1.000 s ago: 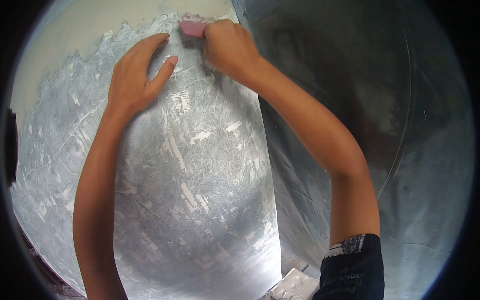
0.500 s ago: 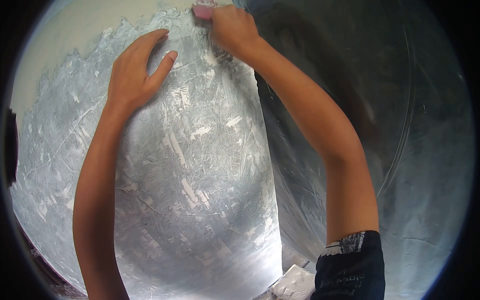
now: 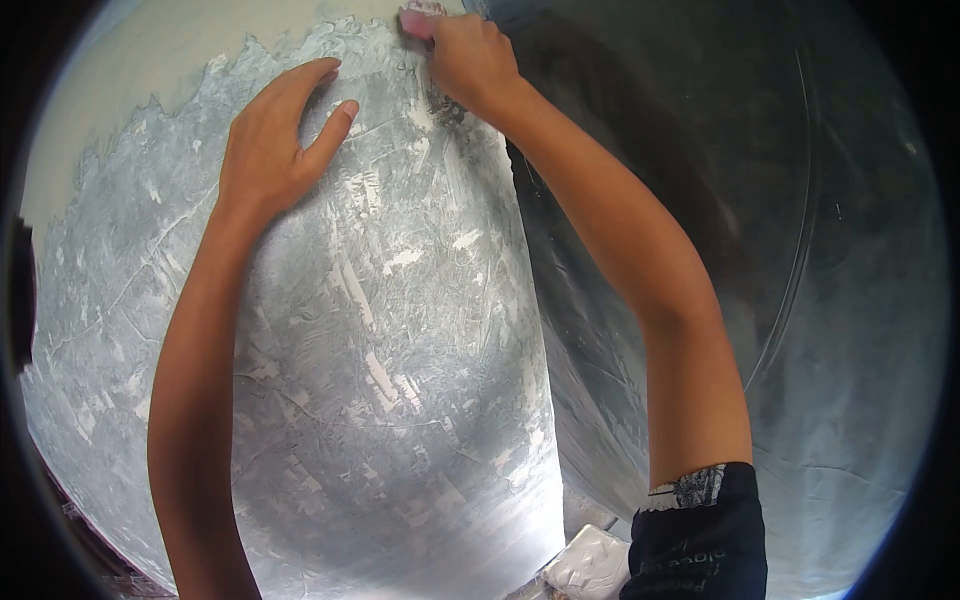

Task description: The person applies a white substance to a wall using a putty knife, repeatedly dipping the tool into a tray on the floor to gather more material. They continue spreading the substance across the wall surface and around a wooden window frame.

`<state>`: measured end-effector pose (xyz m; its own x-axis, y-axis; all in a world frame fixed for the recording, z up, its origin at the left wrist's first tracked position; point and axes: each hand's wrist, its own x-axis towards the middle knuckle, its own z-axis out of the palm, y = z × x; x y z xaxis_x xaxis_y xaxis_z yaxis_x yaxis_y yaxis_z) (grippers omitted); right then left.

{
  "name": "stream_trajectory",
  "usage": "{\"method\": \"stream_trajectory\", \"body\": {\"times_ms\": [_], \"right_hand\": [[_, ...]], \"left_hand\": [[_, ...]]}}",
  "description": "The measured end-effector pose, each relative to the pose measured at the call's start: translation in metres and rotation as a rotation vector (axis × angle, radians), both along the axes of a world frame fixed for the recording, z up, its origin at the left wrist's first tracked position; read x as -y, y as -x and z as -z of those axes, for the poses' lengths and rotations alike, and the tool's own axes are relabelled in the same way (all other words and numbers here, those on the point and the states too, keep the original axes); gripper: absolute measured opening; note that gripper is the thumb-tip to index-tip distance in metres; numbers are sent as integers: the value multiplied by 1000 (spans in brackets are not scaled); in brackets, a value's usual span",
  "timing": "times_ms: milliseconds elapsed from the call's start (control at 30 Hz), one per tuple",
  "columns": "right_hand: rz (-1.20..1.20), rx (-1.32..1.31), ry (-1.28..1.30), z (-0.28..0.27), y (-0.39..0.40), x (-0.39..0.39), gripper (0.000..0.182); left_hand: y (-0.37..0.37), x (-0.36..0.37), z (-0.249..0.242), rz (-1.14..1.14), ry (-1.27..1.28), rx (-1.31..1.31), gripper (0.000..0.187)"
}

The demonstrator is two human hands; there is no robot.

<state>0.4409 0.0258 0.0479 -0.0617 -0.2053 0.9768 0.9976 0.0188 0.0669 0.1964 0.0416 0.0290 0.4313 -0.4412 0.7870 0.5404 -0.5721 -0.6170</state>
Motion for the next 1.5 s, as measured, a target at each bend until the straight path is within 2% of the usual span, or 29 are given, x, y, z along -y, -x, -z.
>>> {"method": "stream_trajectory", "body": {"times_ms": [33,100,200,233,367,433,567,633,800,900,933,1033,1100,1133,1200,1267,1367,1500], "right_hand": [[6,-3,1,17,7,10,33],[-292,-109,183,43,25,37,29],[-393,-167,53,26,20,53,34],[-375,-66,-97,8,6,38,33],[-298,-150,-9,-38,-9,18,22],[-41,-21,27,-37,-21,-5,33],[-99,-24,83,19,16,22,32],[-281,-28,100,30,29,42,29],[-257,-21,-125,-28,-1,20,29],[-55,-125,127,-29,-5,10,21],[-55,-130,130,-17,-1,11,21],[-81,-86,151,31,23,28,20],[-297,-48,175,33,29,43,18],[-302,-47,180,21,26,40,18],[-286,69,-129,-25,11,28,19],[-253,-151,20,-65,10,37,21],[-248,-265,-1,-104,-5,10,24],[-140,-217,76,-118,0,-4,28]], "left_hand": [[-1,0,0,13,8,1,53],[0,0,1,3,-4,-1,50],[0,-1,1,-20,-16,1,47],[0,-1,1,-21,-24,-1,47],[0,1,0,-18,-15,0,47],[-1,0,0,14,13,-1,54],[-1,2,1,19,32,1,54],[1,1,1,0,-5,-11,48],[0,1,1,-3,2,-4,48],[0,4,-1,8,17,-1,50],[0,4,1,14,43,-2,53],[0,3,0,32,23,-13,53],[0,5,0,30,24,-8,53],[0,5,1,24,35,-18,54],[1,4,5,16,47,-17,54],[0,3,4,14,44,-10,54],[1,3,6,-14,-11,-13,46],[-1,3,2,-29,-16,-7,47]]}}
